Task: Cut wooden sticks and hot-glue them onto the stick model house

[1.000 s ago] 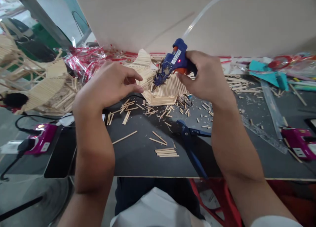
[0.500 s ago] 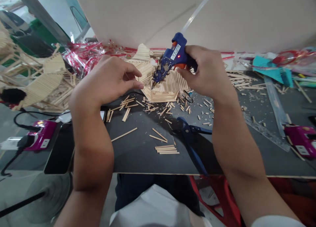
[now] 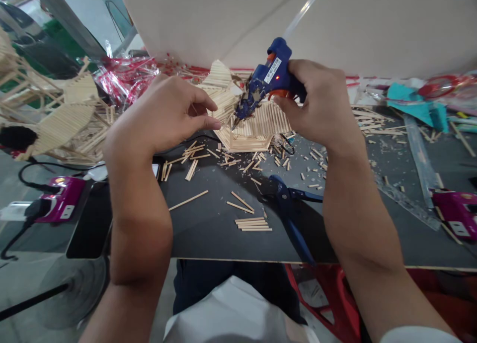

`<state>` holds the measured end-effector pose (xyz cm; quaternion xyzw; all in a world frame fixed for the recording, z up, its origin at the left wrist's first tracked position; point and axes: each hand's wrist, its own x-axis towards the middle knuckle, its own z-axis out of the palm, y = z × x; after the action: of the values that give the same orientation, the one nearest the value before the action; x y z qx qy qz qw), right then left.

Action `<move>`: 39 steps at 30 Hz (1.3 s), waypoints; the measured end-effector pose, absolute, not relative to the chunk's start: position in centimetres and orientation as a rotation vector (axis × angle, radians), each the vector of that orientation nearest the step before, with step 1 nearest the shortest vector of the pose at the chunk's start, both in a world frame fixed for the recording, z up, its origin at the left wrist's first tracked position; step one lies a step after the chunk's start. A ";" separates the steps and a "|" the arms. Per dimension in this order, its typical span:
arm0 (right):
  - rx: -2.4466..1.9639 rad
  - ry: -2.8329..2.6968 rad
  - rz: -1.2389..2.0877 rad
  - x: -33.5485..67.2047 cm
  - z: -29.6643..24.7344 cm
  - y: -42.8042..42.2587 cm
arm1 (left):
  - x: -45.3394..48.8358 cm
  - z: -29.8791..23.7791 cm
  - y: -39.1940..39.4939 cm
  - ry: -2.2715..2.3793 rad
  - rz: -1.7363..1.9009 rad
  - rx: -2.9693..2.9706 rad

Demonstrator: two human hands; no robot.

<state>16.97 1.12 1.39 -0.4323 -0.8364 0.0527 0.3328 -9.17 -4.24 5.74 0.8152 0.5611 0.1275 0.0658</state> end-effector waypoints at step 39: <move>-1.173 -2.145 -0.009 16.7 0.6 1.8 | -8.6 5.2 -3.9 1.692 0.374 2.458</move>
<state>16.65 1.78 0.62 -0.4508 -0.8247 -0.0033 0.3416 -8.60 -3.92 5.15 0.8154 0.5615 0.1239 0.0671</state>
